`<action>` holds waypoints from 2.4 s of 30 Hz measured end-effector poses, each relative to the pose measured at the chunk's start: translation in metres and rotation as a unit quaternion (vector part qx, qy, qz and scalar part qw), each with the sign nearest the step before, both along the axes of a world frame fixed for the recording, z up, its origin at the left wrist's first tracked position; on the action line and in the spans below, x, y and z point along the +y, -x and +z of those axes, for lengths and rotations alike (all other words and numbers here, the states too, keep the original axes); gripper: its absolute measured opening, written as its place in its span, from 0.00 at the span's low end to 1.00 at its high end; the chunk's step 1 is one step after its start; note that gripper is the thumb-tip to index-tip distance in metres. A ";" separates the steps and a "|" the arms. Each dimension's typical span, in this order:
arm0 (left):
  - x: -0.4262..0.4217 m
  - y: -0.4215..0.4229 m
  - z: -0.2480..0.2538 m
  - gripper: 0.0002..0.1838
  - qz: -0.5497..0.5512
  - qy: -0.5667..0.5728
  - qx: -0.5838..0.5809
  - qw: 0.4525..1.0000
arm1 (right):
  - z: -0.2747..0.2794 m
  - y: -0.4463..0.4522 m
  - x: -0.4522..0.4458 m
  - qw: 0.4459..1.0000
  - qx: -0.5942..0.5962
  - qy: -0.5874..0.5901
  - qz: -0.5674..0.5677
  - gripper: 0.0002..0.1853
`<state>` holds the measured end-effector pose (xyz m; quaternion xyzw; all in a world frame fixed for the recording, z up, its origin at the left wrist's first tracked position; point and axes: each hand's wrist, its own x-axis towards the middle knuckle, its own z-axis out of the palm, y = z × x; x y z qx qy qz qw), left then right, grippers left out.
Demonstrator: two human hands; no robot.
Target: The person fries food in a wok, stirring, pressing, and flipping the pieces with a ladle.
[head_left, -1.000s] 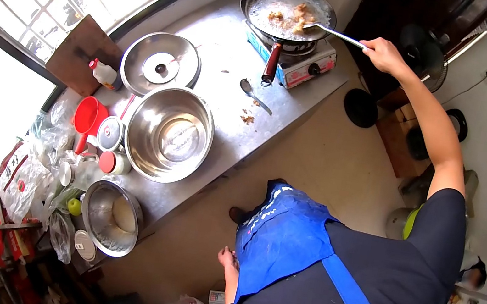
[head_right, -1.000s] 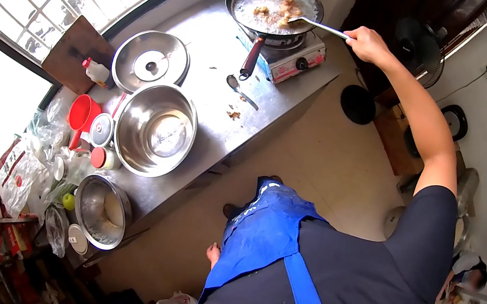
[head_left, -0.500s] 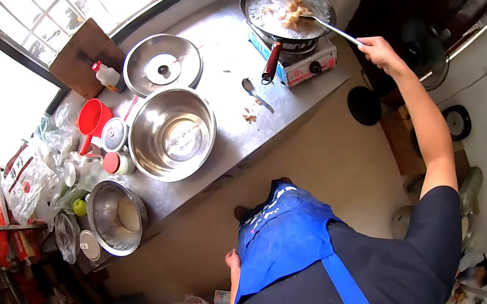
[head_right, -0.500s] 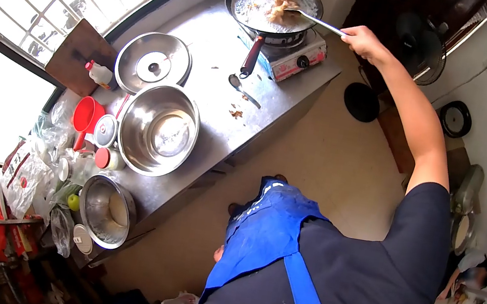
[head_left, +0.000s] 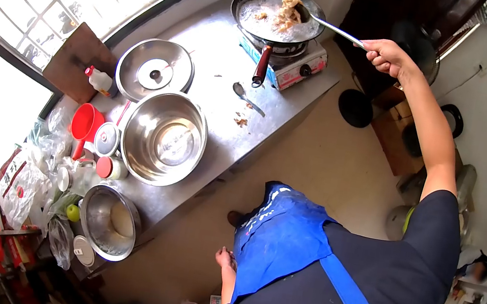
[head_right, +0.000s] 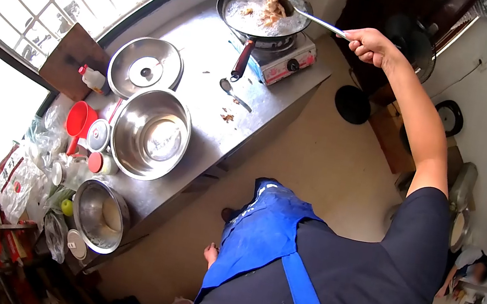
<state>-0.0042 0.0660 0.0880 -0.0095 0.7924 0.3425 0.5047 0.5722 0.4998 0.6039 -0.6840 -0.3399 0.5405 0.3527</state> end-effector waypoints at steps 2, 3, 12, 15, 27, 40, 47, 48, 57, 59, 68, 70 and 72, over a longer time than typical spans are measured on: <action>-0.003 -0.001 -0.002 0.15 0.005 -0.006 -0.004 1.000 | -0.001 0.006 0.006 0.998 0.062 0.006 0.005 0.14; -0.004 -0.002 -0.002 0.15 0.010 -0.005 -0.001 1.000 | -0.003 0.008 0.010 0.998 0.061 0.006 0.008 0.14; -0.034 -0.016 0.013 0.10 -0.005 0.034 0.020 0.999 | -0.042 0.012 0.044 0.978 0.205 0.035 0.003 0.16; -0.063 -0.014 -0.016 0.13 -0.067 0.009 0.051 0.996 | -0.047 0.018 0.042 0.985 0.166 0.032 0.017 0.17; -0.025 -0.018 -0.002 0.15 -0.001 0.000 0.046 0.999 | -0.064 0.014 0.039 1.000 0.007 0.018 0.002 0.15; -0.029 -0.021 0.013 0.10 -0.013 0.044 0.019 0.999 | -0.007 -0.026 0.046 0.930 -0.341 -0.098 0.100 0.19; -0.039 -0.024 -0.011 0.11 -0.012 -0.017 0.079 0.997 | -0.006 -0.002 0.062 0.858 -0.466 -0.176 0.127 0.16; -0.039 -0.025 -0.010 0.12 0.004 -0.026 0.071 0.997 | 0.000 0.000 0.065 0.861 -0.469 -0.140 0.138 0.16; -0.053 -0.015 -0.032 0.12 -0.048 -0.005 0.108 0.993 | 0.042 0.024 0.107 0.882 -0.425 0.093 0.183 0.10; -0.045 -0.019 -0.008 0.12 -0.043 0.014 0.072 0.996 | 0.032 0.022 0.120 0.889 -0.406 0.105 0.183 0.09; -0.038 -0.035 -0.003 0.12 0.052 -0.015 0.026 0.998 | -0.046 0.039 0.104 0.987 -0.112 0.100 0.049 0.11; -0.053 -0.034 -0.040 0.13 0.019 -0.007 0.123 0.992 | -0.062 0.039 0.097 0.993 -0.077 0.072 0.049 0.12; -0.059 -0.026 -0.060 0.13 -0.005 -0.020 0.132 0.991 | -0.077 0.037 0.093 0.997 -0.054 0.050 0.022 0.10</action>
